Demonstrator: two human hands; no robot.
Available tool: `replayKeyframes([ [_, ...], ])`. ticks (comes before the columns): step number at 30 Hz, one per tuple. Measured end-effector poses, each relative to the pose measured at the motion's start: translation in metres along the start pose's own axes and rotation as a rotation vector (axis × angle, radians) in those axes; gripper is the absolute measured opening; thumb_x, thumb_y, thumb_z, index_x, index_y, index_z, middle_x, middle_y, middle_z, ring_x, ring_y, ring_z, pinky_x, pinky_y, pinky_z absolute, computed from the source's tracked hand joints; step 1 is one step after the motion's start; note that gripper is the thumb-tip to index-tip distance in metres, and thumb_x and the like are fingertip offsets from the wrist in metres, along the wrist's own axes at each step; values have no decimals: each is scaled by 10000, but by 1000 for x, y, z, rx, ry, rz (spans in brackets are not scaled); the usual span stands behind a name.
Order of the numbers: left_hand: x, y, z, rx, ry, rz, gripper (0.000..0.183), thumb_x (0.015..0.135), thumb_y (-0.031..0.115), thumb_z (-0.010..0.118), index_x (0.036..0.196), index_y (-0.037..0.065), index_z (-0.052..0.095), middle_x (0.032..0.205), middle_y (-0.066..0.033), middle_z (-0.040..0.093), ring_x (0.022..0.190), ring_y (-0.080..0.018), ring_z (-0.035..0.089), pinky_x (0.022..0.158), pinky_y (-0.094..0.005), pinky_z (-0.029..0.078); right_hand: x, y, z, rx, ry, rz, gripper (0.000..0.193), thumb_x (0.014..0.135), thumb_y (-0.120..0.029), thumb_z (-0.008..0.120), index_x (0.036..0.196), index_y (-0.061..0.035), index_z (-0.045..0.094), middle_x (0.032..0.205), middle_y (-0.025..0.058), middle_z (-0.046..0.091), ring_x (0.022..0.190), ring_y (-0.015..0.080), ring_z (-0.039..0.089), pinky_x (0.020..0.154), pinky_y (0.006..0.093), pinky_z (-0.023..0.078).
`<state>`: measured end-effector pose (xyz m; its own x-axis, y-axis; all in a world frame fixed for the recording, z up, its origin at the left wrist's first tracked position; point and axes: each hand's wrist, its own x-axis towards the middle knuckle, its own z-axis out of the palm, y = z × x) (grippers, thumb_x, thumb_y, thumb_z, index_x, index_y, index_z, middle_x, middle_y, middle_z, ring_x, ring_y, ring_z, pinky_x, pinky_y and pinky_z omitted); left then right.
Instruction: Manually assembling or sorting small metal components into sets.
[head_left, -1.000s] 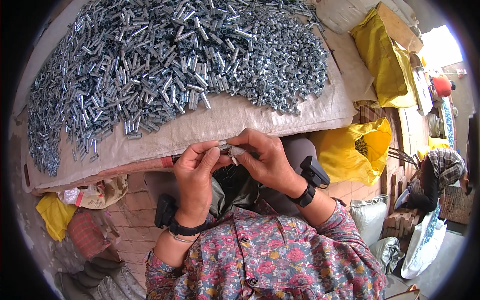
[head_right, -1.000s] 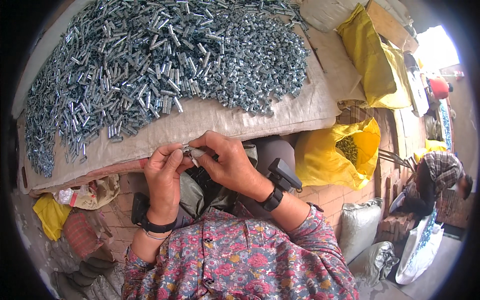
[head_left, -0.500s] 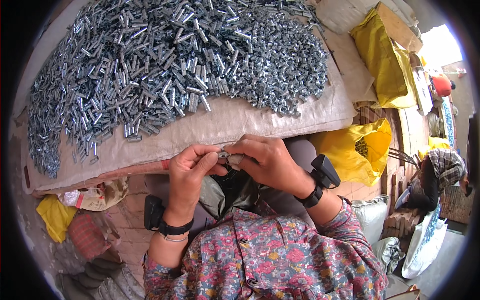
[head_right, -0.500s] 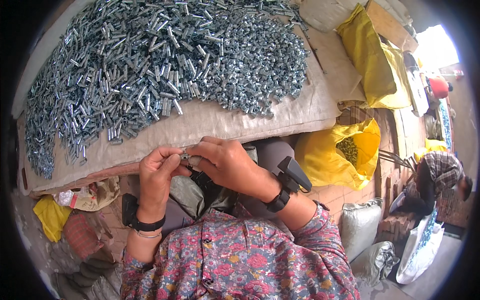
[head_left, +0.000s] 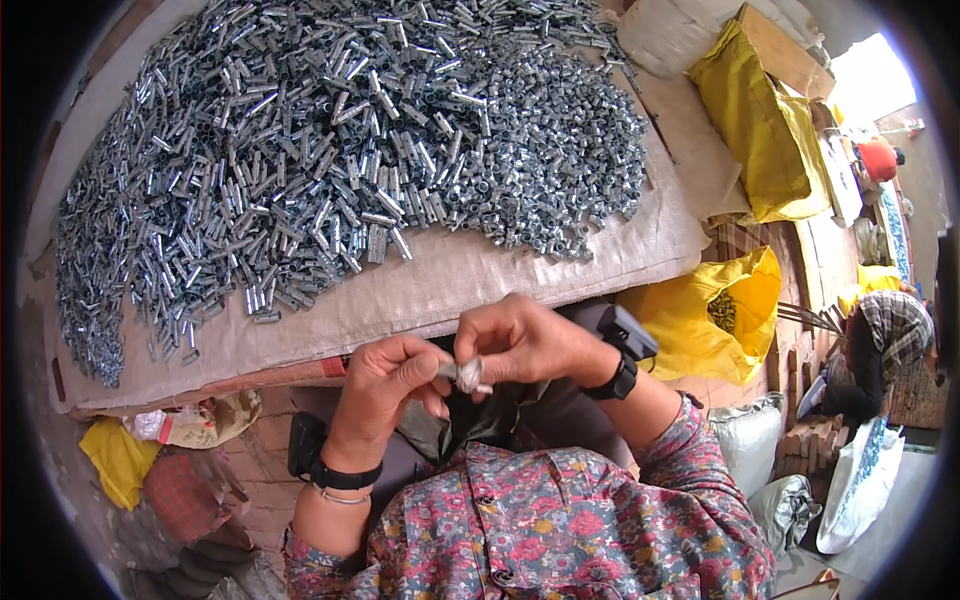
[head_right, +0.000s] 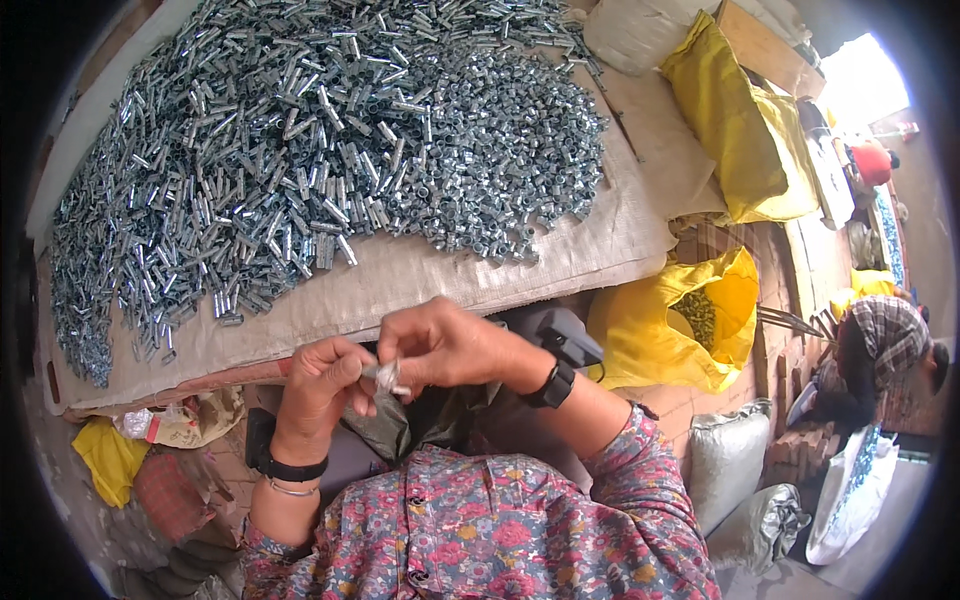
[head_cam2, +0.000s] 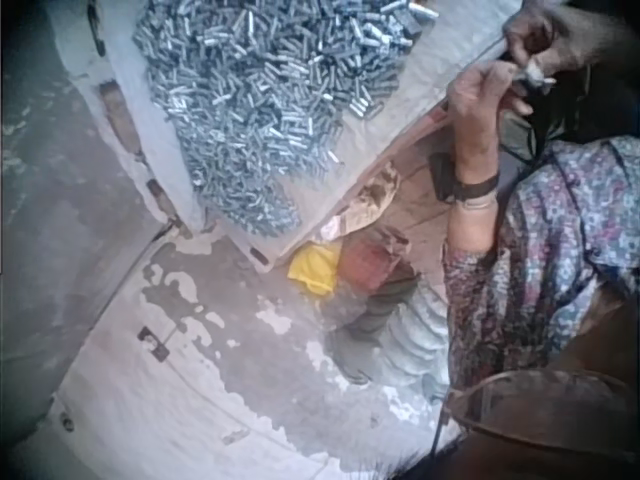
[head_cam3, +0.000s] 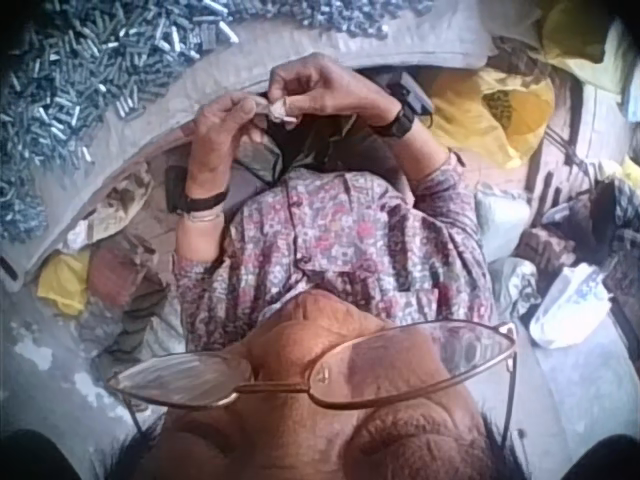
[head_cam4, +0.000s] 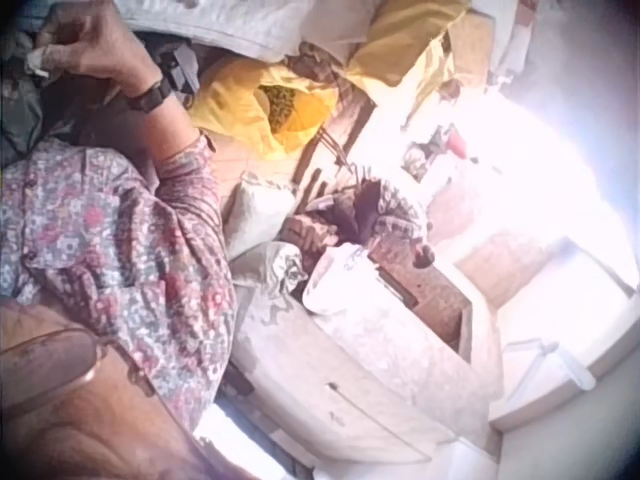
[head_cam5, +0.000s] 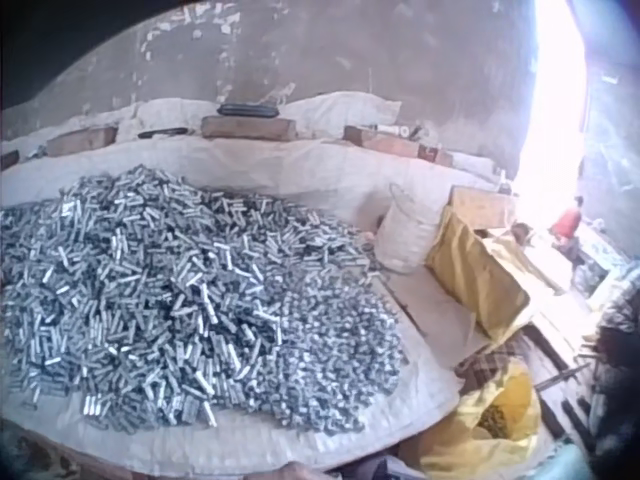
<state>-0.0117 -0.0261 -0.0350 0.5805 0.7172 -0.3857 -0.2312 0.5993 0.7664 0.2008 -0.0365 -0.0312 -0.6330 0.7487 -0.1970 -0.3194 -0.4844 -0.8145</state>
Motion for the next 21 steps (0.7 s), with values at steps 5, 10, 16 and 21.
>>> replayKeyframes([
  [5, 7, 10, -6, 610, 54, 13, 132, 897, 108, 593, 894, -16, 639, 710, -50, 627, 568, -68, 573, 532, -200, 467, 5, -15, -42, -1676, 492, -276, 195, 746, -50, 606, 939, -25, 582, 821, 122, 562, 711, 302, 612, 614, 379, 510],
  [10, 21, 25, 1, 1163, 12, 356, 133, 863, 141, 628, 883, 9, 640, 740, -93, 608, 597, -187, 601, 536, -287, 462, 12, -17, -52, -1923, 506, -289, 177, 727, 9, 548, 902, -6, 527, 821, 124, 518, 738, 296, 601, 643, 364, 511],
  [16, 70, 29, -4, 1490, 352, 606, 171, 837, 168, 646, 953, 46, 618, 861, -121, 611, 689, -303, 613, 581, -369, 467, 18, -21, -48, -2038, 420, -203, 220, 712, 11, 553, 926, -24, 511, 822, 123, 513, 745, 277, 594, 650, 363, 502],
  [21, 89, 19, -7, 1677, 453, 584, 125, 834, 153, 643, 915, 69, 597, 867, -112, 614, 689, -317, 604, 576, -373, 474, 23, -26, -41, -2150, 353, -97, 190, 725, 1, 557, 906, 2, 498, 834, 119, 537, 757, 248, 613, 650, 327, 510],
])
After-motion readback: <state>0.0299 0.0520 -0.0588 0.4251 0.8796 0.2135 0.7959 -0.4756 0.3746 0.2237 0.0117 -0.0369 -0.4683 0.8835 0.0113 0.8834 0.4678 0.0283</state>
